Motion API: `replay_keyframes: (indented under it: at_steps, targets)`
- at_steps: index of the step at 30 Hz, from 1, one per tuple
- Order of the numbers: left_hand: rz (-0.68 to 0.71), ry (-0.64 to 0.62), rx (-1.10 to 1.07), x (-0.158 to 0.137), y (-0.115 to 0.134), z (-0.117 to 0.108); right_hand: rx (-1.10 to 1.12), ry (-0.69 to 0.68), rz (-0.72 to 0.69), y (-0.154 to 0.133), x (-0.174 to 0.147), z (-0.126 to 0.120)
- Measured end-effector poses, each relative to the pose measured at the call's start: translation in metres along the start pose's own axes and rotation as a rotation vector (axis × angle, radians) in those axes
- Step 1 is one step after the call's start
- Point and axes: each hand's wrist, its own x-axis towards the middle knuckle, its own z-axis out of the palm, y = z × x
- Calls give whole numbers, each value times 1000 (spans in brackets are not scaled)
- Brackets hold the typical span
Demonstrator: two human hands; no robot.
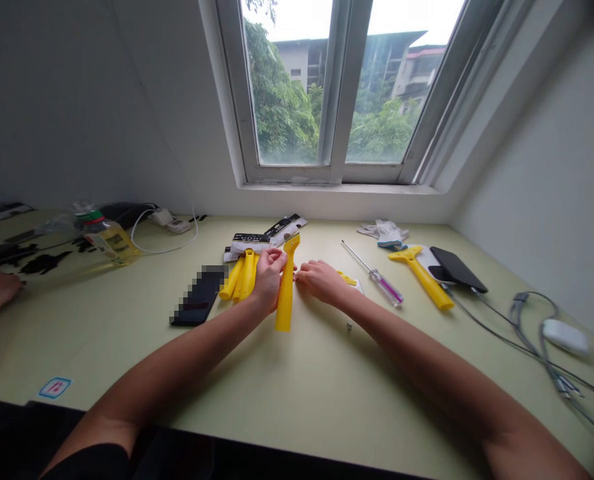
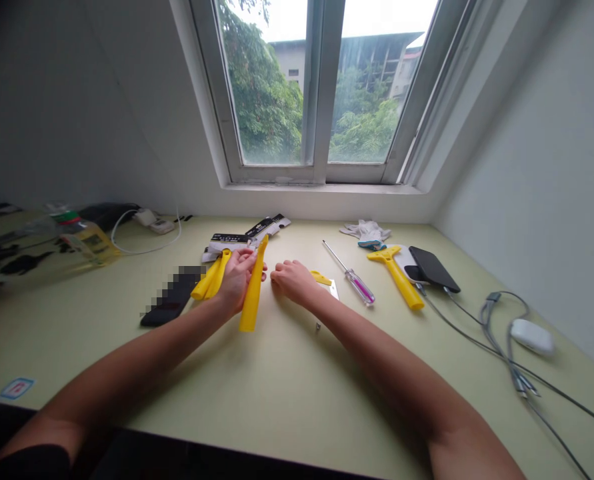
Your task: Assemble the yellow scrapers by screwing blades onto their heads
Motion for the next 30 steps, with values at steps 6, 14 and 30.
replay_keyframes:
  at_steps: [6,14,30]
  targets:
    - [-19,-10,34,-4,-6,0,45,-11,5,5,-6,3]
    - [-146,47,-21,-12,-7,3,233,77,120,33,-31,-22]
    - [-164,-344,169,-45,-3,18,553,426,44,-3,-45,-88]
